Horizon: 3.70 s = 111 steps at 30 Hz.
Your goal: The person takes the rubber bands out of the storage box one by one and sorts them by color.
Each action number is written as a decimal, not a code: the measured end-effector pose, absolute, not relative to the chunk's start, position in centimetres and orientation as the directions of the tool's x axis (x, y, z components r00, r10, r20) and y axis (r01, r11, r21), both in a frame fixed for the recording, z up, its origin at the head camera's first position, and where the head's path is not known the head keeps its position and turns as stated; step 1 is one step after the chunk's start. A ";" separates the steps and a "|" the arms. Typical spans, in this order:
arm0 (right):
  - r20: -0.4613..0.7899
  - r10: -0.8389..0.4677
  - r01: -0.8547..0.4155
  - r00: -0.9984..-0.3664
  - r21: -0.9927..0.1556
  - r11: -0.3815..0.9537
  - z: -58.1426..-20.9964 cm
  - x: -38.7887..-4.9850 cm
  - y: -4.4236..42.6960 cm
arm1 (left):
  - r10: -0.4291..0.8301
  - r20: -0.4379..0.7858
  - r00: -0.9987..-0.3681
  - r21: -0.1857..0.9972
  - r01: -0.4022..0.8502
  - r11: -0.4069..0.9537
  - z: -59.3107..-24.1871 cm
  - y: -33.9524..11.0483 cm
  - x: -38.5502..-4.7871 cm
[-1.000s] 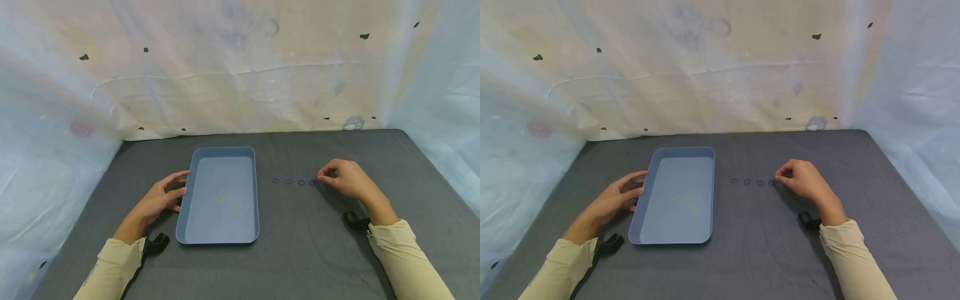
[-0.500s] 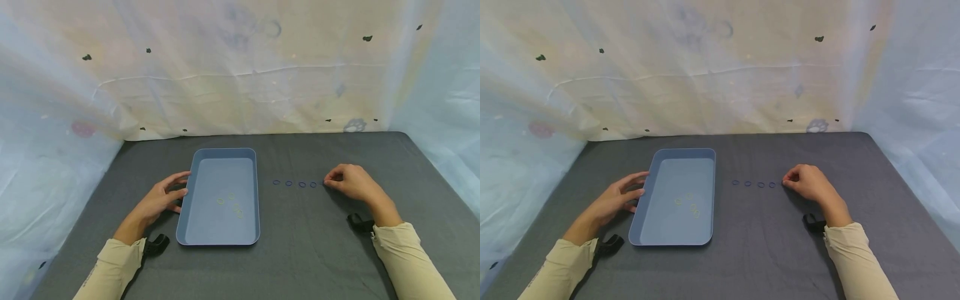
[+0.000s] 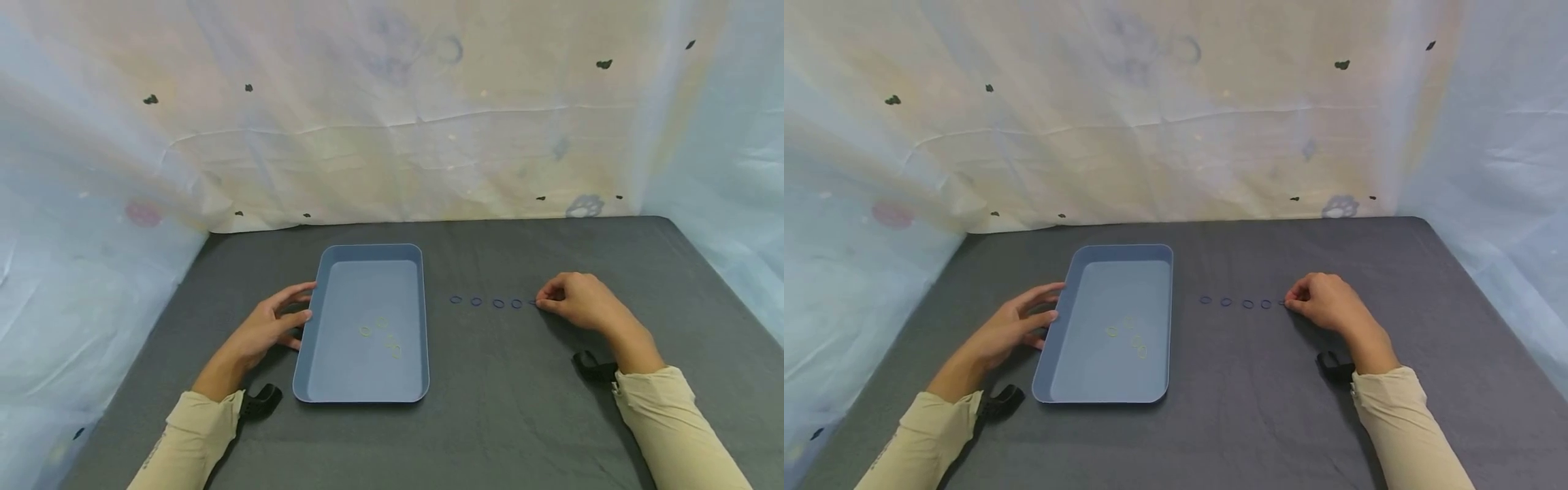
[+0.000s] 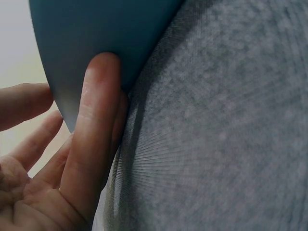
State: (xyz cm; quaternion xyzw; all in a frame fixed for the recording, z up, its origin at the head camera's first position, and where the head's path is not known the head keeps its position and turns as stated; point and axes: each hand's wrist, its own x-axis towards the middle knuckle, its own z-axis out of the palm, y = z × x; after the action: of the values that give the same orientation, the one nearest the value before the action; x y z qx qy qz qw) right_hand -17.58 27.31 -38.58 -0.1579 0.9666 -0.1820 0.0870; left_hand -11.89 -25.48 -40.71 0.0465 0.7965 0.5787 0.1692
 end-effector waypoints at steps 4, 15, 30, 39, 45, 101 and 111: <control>-0.108 -0.340 -0.278 -0.934 -0.376 0.884 -38.6 -17.6 27.3 | 0.261 -0.217 -0.941 0.934 -0.122 0.335 -40.9 -25.5 -12.0; -0.125 -0.346 -0.278 -0.930 -0.378 0.883 -38.1 -17.7 27.4 | 0.262 -0.217 -0.940 0.936 -0.123 0.330 -40.5 -25.4 -12.3; -0.097 -0.344 -0.280 -0.934 -0.399 0.873 -37.8 -17.0 27.4 | 0.267 -0.216 -0.939 0.936 -0.121 0.331 -41.1 -25.5 -12.1; -0.065 -0.341 -0.290 -0.938 -0.392 0.873 -37.4 -16.8 27.1 | 0.266 -0.217 -0.939 0.936 -0.122 0.330 -40.9 -25.4 -11.9; -0.015 -0.358 -0.323 -0.934 -0.397 0.859 -37.2 -16.7 26.9 | 0.271 -0.216 -0.938 0.940 -0.124 0.319 -41.0 -25.4 -12.0; 0.132 -0.575 -0.541 -0.807 -0.555 0.632 -35.8 -15.1 19.8 | 0.280 -0.287 -0.916 0.931 -0.198 0.307 -39.4 -25.5 -12.1; 0.124 -0.699 -0.608 -0.704 -0.615 0.503 -35.3 -15.1 14.5 | 0.262 -0.291 -0.920 0.926 -0.203 0.317 -39.4 -25.7 -12.1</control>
State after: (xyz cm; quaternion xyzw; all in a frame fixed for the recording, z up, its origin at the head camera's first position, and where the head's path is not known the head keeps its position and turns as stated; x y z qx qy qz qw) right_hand -15.08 14.49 -35.28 -0.3783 0.8640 -0.3248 0.0704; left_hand -12.05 -25.66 -39.44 0.0188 0.7866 0.5841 0.1992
